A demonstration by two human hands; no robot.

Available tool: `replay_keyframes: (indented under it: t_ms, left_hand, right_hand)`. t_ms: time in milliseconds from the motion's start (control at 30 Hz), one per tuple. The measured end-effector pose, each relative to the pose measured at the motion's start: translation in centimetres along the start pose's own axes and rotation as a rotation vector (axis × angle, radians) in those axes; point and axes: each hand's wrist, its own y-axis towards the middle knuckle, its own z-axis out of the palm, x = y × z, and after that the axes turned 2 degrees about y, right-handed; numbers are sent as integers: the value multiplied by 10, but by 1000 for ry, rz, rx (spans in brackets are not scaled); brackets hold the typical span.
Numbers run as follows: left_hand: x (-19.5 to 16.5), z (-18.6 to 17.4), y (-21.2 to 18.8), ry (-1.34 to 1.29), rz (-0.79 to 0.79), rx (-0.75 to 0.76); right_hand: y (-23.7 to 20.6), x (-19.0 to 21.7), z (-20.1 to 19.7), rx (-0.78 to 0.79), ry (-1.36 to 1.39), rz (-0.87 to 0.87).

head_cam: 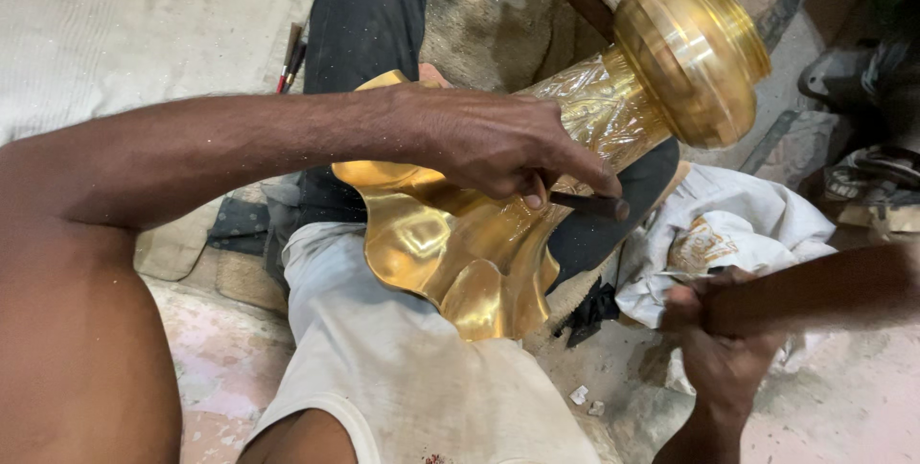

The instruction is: The person sits on the floor with a brass vase-like vessel on their lap and decorates its surface by hammering. They hold a small punch against the metal with one hand and strike it with a wooden mallet in the other, working the patterned area around the vessel's fluted base.

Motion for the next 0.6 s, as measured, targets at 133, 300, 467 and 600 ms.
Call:
replay_keyframes:
  t_ms: [133,300,467,600]
  left_hand:
    - [2,-3,0,10,-42,25]
    - [8,-5,-5,29,64,23]
    - [16,-1,-6,-13,22,20]
    - [20,-5,-11,-26,119,-3]
  right_hand:
    - [-1,-1,1,27,-214,-71]
    - [-2,0,1,26,-442,-173]
    - [4,4,0,17,-267,-145]
    - [9,9,2,40,-72,-104]
